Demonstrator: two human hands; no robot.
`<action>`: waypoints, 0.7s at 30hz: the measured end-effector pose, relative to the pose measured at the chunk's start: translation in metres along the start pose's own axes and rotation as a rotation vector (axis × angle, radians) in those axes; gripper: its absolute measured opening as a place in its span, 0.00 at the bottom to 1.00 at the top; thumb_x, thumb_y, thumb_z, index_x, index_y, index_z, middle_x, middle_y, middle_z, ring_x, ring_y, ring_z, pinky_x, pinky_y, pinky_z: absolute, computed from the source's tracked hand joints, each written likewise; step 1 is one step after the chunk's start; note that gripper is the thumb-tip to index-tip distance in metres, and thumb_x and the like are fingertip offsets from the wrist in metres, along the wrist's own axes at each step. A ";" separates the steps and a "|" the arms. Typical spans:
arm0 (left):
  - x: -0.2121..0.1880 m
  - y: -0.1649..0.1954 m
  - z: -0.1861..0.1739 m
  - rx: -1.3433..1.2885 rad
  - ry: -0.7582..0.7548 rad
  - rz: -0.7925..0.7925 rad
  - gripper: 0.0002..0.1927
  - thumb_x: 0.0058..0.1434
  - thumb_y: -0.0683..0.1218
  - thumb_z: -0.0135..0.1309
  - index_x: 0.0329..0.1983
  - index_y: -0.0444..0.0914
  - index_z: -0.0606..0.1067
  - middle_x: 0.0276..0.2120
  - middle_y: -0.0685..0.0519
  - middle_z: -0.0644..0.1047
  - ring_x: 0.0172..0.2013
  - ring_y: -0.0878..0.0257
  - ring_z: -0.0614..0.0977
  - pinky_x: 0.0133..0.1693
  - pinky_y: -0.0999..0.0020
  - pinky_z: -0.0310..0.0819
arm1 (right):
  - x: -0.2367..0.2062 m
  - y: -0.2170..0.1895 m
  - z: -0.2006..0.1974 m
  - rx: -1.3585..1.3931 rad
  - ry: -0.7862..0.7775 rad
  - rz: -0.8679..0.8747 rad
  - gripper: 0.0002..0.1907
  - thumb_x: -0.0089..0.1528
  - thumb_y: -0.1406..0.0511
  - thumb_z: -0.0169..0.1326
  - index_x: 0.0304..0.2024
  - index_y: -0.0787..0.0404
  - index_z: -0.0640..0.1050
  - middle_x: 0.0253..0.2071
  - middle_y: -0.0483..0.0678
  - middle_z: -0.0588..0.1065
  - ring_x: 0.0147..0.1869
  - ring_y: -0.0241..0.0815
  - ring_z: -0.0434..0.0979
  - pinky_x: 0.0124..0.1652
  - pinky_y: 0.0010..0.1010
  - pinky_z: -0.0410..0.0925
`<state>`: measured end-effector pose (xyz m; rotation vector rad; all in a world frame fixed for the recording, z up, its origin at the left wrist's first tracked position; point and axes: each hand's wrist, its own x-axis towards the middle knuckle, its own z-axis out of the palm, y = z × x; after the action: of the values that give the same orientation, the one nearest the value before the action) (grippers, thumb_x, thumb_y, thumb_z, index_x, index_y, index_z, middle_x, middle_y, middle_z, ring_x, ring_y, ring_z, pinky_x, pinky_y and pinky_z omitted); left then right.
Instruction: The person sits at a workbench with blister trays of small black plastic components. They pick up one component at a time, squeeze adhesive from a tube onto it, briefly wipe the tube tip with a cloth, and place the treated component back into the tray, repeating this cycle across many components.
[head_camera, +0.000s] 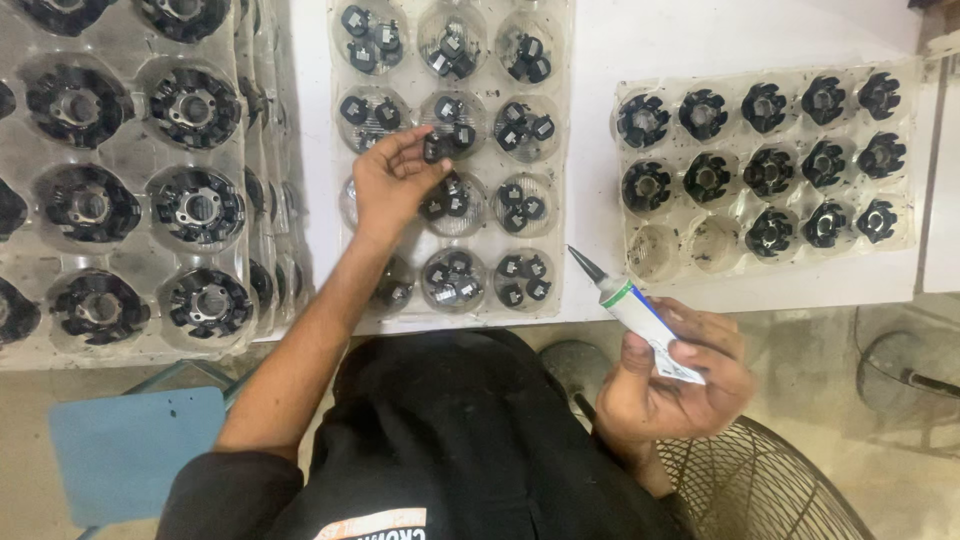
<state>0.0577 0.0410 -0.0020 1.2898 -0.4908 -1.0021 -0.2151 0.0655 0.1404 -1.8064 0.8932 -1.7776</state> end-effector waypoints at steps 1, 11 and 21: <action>0.018 -0.008 -0.007 -0.050 0.016 -0.080 0.25 0.52 0.32 0.66 0.55 0.32 0.76 0.43 0.49 0.84 0.42 0.64 0.87 0.45 0.73 0.85 | -0.001 0.000 -0.002 -0.015 -0.007 0.012 0.17 0.65 0.71 0.65 0.47 0.61 0.68 0.41 0.51 0.74 0.45 0.44 0.78 0.46 0.34 0.79; 0.075 -0.041 -0.016 1.328 0.045 0.187 0.20 0.41 0.57 0.74 0.30 0.40 0.84 0.29 0.45 0.82 0.34 0.47 0.83 0.39 0.54 0.77 | -0.003 0.000 -0.016 -0.136 -0.105 0.093 0.18 0.65 0.69 0.65 0.47 0.61 0.67 0.42 0.52 0.74 0.47 0.45 0.78 0.48 0.32 0.75; 0.085 -0.041 0.006 1.395 -0.118 0.332 0.27 0.41 0.51 0.71 0.43 0.35 0.78 0.33 0.41 0.81 0.35 0.42 0.83 0.37 0.49 0.77 | 0.005 0.008 -0.019 -0.087 -0.093 0.119 0.17 0.64 0.71 0.65 0.46 0.61 0.68 0.45 0.53 0.74 0.48 0.44 0.77 0.47 0.32 0.75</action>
<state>0.0831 -0.0310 -0.0580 2.2294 -1.5989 -0.3530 -0.2350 0.0584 0.1396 -1.8328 1.0319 -1.5918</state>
